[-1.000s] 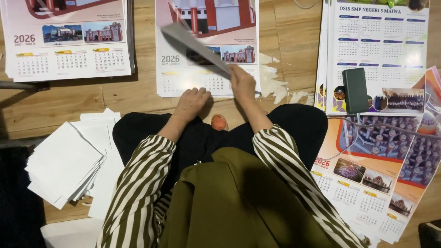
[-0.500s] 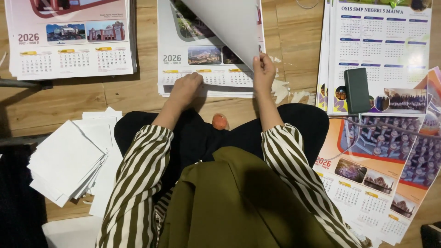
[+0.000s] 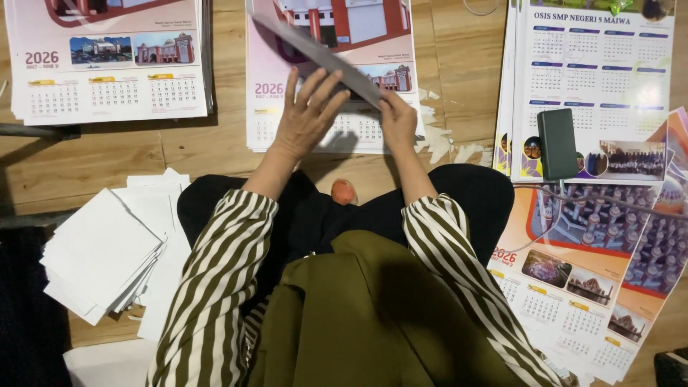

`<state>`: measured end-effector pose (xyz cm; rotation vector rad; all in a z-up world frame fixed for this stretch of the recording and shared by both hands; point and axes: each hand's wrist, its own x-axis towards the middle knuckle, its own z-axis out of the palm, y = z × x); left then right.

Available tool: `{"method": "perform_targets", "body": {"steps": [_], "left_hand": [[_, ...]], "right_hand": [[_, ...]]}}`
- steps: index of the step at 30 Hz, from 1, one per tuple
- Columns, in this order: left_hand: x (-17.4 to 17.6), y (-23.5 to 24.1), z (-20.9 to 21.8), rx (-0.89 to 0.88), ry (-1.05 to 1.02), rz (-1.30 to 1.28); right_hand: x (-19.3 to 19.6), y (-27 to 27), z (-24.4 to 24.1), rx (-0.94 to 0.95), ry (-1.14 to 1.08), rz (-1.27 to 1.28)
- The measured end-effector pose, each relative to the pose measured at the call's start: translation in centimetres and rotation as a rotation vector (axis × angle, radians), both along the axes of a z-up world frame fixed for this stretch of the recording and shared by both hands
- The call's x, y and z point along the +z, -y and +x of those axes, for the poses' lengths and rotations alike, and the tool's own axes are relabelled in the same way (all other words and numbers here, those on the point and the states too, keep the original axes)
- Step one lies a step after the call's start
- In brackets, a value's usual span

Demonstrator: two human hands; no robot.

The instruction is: Organizing and quality-checking large wall calendars by flipping through pages and stacking them.

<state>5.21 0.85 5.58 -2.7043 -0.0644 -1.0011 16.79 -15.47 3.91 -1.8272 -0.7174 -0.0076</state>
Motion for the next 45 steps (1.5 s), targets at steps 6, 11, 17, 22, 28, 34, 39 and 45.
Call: {"method": "perform_targets", "body": {"steps": [6,11,17,22,28,34,39,45], "left_hand": [[-3.6,-0.1,-3.3,0.017,-0.582,-0.295],[-5.7,-2.2,-3.2,0.084,-0.705,-0.498],[-6.2,-2.6,-2.1,-0.004,-0.853,-0.344],[-3.5,-2.0,-1.4,-0.014,-0.731,-0.253],[-2.0,-2.2,-0.3,0.014,-0.584,-0.304],[-1.1,-2.8,0.1,0.044,-0.808,-0.494],[-0.7,-4.0,-0.5,0.069,-0.845,-0.914],[1.8,-3.8,0.8,0.083,-0.73,-0.785]], "right_hand": [[-4.7,1.5,3.4,-0.24,-0.469,0.299],[-4.3,1.7,3.9,-0.25,-0.612,0.379],[-3.1,1.4,2.8,-0.219,-0.538,0.331],[-0.5,1.3,1.0,-0.204,-0.188,0.117],[-0.1,1.4,0.9,-0.188,-0.023,0.011],[-1.1,1.6,1.4,-0.173,-0.147,0.167],[-0.7,1.5,1.2,-0.159,-0.217,0.104],[-0.3,1.3,0.7,-0.114,-0.124,-0.089]]}}
